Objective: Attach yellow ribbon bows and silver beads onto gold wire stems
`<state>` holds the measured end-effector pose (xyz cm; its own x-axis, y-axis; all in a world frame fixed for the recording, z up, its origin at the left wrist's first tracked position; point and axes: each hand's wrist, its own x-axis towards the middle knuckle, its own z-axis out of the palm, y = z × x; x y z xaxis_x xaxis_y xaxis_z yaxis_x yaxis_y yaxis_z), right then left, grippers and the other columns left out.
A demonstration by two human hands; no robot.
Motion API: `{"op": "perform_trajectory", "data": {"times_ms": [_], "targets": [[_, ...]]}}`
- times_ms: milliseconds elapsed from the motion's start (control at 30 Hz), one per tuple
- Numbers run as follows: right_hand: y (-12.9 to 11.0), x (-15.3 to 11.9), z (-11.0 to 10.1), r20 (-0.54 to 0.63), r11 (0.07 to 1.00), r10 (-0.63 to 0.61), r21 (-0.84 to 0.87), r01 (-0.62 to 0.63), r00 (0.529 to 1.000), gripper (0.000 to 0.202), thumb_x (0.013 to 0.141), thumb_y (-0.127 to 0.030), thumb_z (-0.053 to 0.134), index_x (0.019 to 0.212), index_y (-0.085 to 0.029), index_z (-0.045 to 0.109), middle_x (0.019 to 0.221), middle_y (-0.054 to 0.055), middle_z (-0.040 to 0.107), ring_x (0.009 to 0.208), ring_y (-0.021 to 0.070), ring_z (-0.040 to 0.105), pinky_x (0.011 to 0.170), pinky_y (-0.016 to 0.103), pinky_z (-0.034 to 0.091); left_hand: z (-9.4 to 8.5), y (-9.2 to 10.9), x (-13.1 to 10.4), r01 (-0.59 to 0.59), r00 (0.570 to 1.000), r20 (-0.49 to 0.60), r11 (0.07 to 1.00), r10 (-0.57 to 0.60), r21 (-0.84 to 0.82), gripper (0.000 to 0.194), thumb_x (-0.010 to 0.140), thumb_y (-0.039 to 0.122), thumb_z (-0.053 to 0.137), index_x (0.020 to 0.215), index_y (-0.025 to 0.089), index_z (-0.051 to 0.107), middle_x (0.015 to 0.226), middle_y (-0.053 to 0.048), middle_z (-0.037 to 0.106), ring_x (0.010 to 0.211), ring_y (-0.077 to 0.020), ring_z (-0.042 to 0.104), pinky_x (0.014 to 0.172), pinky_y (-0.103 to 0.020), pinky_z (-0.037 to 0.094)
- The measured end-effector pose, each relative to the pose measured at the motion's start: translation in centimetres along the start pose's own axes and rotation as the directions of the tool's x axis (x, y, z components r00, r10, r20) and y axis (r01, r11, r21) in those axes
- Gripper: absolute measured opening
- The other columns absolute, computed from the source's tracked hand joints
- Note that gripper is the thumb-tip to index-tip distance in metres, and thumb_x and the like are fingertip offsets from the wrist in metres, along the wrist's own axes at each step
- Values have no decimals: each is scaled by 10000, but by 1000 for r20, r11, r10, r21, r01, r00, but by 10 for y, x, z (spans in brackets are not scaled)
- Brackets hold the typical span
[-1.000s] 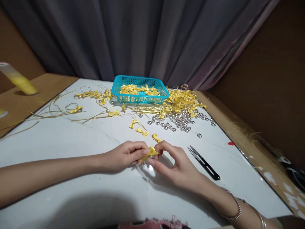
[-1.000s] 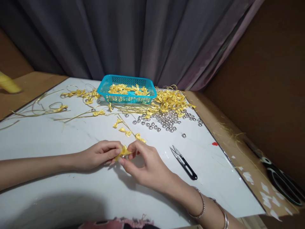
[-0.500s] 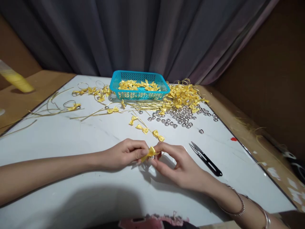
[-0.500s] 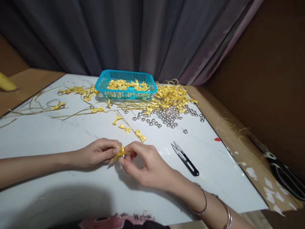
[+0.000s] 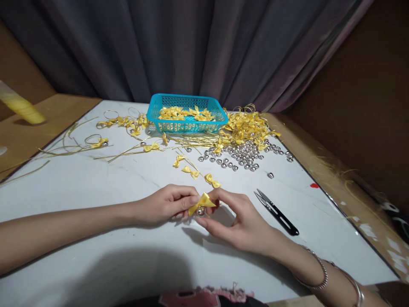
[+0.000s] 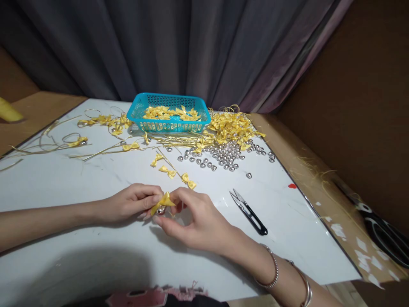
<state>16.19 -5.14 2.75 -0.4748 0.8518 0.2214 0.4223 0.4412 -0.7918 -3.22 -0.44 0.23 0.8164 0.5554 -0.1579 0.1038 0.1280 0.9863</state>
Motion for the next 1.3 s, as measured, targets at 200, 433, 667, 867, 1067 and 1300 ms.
{"op": "perform_trajectory", "data": {"times_ms": [200, 433, 667, 867, 1067, 1300], "targets": [[6, -2, 4, -63, 981, -136, -150, 125, 989, 145, 843, -263, 569, 753, -174, 498, 679, 22, 553, 609, 119, 494, 553, 246, 406, 0, 1, 0, 4, 1000, -9, 1000, -4, -8, 410, 866, 539, 451, 727, 154, 481, 560, 54, 408, 493, -79, 340, 463, -215, 258], [0, 1, 1, -49, 992, -86, -93, 82, 995, 156, 862, -189, 476, 713, -165, 517, 614, -9, 521, 535, 91, 449, 507, 213, 371, 0, -1, 0, 14, 1000, -5, 1000, -14, -27, 396, 871, 524, 456, 740, 151, 487, 573, 48, 418, 500, -82, 348, 470, -219, 263], [-2, 2, -2, 35, 998, 60, 9, -60, 998, 211, 887, -254, 457, 731, -154, 555, 627, -7, 560, 561, 89, 480, 541, 210, 392, 1, -1, 0, 14, 1000, 7, 998, -14, -59, 387, 875, 506, 461, 718, 153, 475, 558, 48, 425, 491, -81, 360, 469, -218, 275], [-3, 3, -3, 30, 999, 43, 23, -43, 999, 149, 851, -251, 501, 734, -163, 530, 636, -11, 543, 571, 96, 478, 554, 228, 408, 1, -1, 1, 14, 1000, 5, 998, -14, -61, 384, 876, 506, 462, 745, 147, 493, 558, 50, 425, 479, -76, 353, 460, -218, 268], [0, 1, -4, 32, 993, 47, 109, -50, 998, 284, 740, -148, 561, 998, -188, 451, 960, 63, 561, 877, 169, 546, 800, 340, 468, -1, -1, 2, 2, 1000, -23, 999, -3, -35, 403, 869, 526, 462, 718, 153, 474, 555, 53, 409, 474, -74, 346, 455, -221, 263], [6, 2, 1, 183, 912, 198, 327, -250, 963, 358, 790, -175, 577, 1086, -179, 377, 966, 68, 563, 719, 123, 567, 598, 254, 460, -1, -3, 1, 7, 1000, 29, 999, -6, -44, 385, 882, 504, 458, 718, 155, 462, 557, 58, 419, 458, -63, 342, 444, -211, 262]]}}
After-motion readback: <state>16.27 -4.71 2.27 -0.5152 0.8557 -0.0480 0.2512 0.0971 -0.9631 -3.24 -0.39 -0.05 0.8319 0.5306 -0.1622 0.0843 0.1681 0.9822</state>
